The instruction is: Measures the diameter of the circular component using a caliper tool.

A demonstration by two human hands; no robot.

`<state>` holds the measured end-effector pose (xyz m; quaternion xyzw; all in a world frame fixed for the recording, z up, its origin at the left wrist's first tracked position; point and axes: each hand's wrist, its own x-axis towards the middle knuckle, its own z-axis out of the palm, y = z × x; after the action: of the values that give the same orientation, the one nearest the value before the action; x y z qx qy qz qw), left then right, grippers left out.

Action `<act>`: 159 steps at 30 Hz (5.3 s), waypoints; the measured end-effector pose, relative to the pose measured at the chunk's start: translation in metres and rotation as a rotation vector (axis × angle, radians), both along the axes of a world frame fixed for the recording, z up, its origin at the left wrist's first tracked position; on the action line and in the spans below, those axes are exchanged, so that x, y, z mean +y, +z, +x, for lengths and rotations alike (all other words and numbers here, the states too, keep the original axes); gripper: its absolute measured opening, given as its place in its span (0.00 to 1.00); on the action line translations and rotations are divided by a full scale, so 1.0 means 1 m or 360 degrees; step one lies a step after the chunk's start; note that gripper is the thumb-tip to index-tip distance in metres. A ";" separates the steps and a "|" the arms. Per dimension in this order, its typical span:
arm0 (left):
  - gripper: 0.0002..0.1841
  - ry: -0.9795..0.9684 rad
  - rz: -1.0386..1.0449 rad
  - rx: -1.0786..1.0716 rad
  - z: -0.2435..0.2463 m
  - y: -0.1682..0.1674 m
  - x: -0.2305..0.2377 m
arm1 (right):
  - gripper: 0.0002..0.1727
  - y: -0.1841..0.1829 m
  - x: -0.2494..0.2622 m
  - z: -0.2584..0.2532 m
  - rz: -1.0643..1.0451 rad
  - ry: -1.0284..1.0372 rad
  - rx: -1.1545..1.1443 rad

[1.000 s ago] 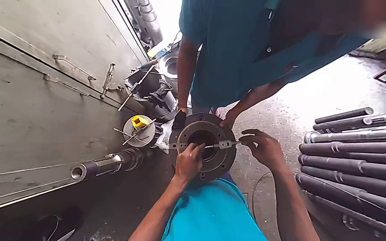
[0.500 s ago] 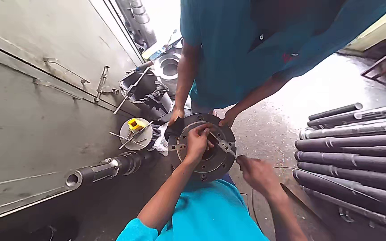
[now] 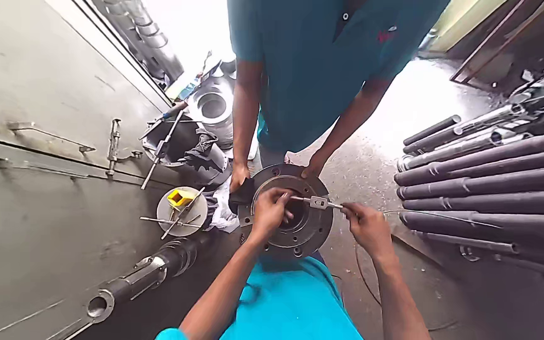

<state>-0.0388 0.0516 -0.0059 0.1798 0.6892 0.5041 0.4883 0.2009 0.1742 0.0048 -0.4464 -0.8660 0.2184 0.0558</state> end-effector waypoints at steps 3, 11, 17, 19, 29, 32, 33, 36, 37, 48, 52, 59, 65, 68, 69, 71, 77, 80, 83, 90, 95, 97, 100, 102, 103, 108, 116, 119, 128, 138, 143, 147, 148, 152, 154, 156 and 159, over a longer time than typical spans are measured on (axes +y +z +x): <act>0.10 0.0265 0.0047 -0.0129 0.033 0.002 -0.030 | 0.11 -0.004 0.040 -0.016 0.0058 0.0152 0.0034; 0.13 0.0100 0.0053 -0.0046 0.003 0.005 0.046 | 0.18 0.016 0.036 -0.001 -0.1281 0.0666 -0.0126; 0.14 -0.0824 -0.0095 0.0279 -0.003 0.023 0.113 | 0.13 -0.007 -0.051 -0.042 -0.2194 0.0002 0.0611; 0.15 -0.0990 -0.0061 0.0312 0.006 0.027 0.120 | 0.12 -0.006 -0.071 -0.060 -0.2196 -0.0243 0.0791; 0.11 -0.0406 -0.0064 0.0227 -0.014 0.007 0.077 | 0.13 -0.015 -0.019 0.007 -0.2089 0.0126 0.0686; 0.12 -0.0428 -0.0067 0.0339 -0.008 0.010 0.079 | 0.13 -0.016 -0.027 0.001 -0.2192 0.0069 0.0811; 0.13 -0.0576 -0.0061 0.0469 -0.005 0.017 0.088 | 0.13 -0.014 -0.037 -0.010 -0.2217 0.0041 0.0818; 0.14 -0.1284 0.0078 0.0781 0.000 0.023 0.130 | 0.16 -0.006 -0.070 -0.058 -0.2231 -0.0200 0.0859; 0.14 -0.1524 0.0138 0.0834 0.004 0.021 0.143 | 0.16 -0.004 -0.079 -0.075 -0.2219 -0.0332 0.0918; 0.17 -0.1450 0.0114 0.1215 0.005 0.034 0.099 | 0.16 -0.003 -0.042 -0.058 -0.1556 0.0383 0.0709; 0.15 -0.0886 -0.0201 0.1515 -0.007 0.028 -0.004 | 0.14 -0.015 0.028 -0.012 0.0004 0.0495 0.0753; 0.17 -0.0393 -0.0038 0.1723 0.106 -0.001 -0.057 | 0.14 -0.046 0.118 -0.078 0.0215 0.1281 0.0772; 0.16 -0.0283 -0.0204 0.1932 0.072 -0.002 -0.058 | 0.08 -0.015 0.107 -0.049 0.0180 0.1279 0.0305; 0.13 -0.0314 -0.0128 0.2139 0.017 -0.015 -0.042 | 0.10 -0.005 0.060 -0.017 0.0073 0.0900 0.0031; 0.12 -0.0353 -0.0060 0.2184 0.001 -0.018 -0.031 | 0.12 -0.004 0.041 -0.012 0.0078 0.0777 -0.0034; 0.12 -0.0454 0.0100 0.2218 -0.021 -0.018 -0.008 | 0.16 -0.004 0.005 -0.009 0.0141 0.0575 -0.0137; 0.12 -0.0407 0.0118 0.2104 -0.017 -0.024 -0.018 | 0.16 -0.013 0.024 -0.004 0.0005 0.0534 0.0019; 0.12 -0.0301 0.0000 0.1965 0.029 -0.016 -0.047 | 0.12 -0.024 0.061 -0.015 0.0184 0.0592 0.0226; 0.14 -0.0265 -0.0032 0.1885 0.077 -0.009 -0.069 | 0.15 -0.031 0.082 -0.049 0.0251 0.0741 0.0379; 0.12 -0.0236 -0.0114 0.2083 0.036 -0.015 -0.051 | 0.11 -0.011 0.081 -0.022 0.0121 0.0907 0.0156; 0.13 -0.0801 0.0186 0.2287 -0.046 -0.018 0.007 | 0.26 0.002 -0.009 -0.007 0.0126 0.0468 -0.0217; 0.14 -0.1037 0.0329 0.2308 -0.064 -0.010 0.031 | 0.25 -0.001 -0.042 -0.016 0.0348 0.0265 -0.0195; 0.16 -0.1201 0.0447 0.2322 -0.078 -0.012 0.055 | 0.24 -0.005 -0.059 -0.019 0.0391 0.0196 -0.0162; 0.14 -0.1140 0.0474 0.2321 -0.076 -0.013 0.048 | 0.23 -0.006 -0.043 -0.009 0.0159 0.0259 -0.0078; 0.13 -0.1112 0.0405 0.2258 -0.070 -0.008 0.035 | 0.23 -0.006 -0.030 -0.003 0.0007 0.0294 -0.0057; 0.13 -0.0675 -0.0036 0.1986 -0.011 -0.008 -0.035 | 0.14 -0.007 0.034 -0.010 0.0051 0.0395 -0.0018; 0.11 0.0574 0.0139 0.0011 0.036 0.002 -0.013 | 0.13 0.021 0.071 -0.024 -0.0299 0.0772 -0.0392; 0.15 0.0438 0.0202 -0.0188 0.012 0.004 0.030 | 0.18 0.017 0.053 -0.021 -0.0968 0.0818 -0.0282; 0.15 -0.0277 -0.0061 0.0040 -0.012 0.014 0.092 | 0.11 -0.003 -0.018 -0.026 -0.1577 0.0071 0.0319; 0.11 0.0324 -0.0054 0.0129 0.032 0.009 -0.035 | 0.10 -0.006 0.070 -0.025 -0.0575 0.0269 0.0343; 0.12 0.0348 0.0116 0.0106 0.013 0.000 0.001 | 0.13 0.004 0.065 -0.009 -0.1128 0.0528 0.0191; 0.14 -0.0378 0.0193 0.0166 -0.024 0.000 0.076 | 0.12 -0.002 0.006 -0.021 -0.1806 0.0331 0.0253; 0.14 -0.0543 0.0216 0.0155 -0.030 -0.002 0.095 | 0.10 -0.005 -0.009 -0.027 -0.1894 0.0185 0.0354; 0.14 -0.0894 0.0234 0.0077 -0.036 -0.009 0.120 | 0.08 -0.004 -0.041 -0.041 -0.1955 -0.0219 0.0586; 0.14 -0.0908 0.0204 0.0048 -0.034 -0.006 0.126 | 0.08 -0.005 -0.048 -0.045 -0.1920 -0.0295 0.0659; 0.13 -0.0912 0.0185 0.0058 -0.035 -0.004 0.125 | 0.08 -0.008 -0.047 -0.043 -0.1918 -0.0264 0.0695; 0.13 -0.0827 0.0072 0.0293 -0.043 0.002 0.106 | 0.07 -0.011 -0.019 -0.026 -0.1861 0.0020 0.0555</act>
<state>-0.0819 0.1572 -0.0036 0.4064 0.6501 0.3588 0.5324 0.1746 0.1553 -0.0061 -0.3556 -0.5834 0.7278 -0.0590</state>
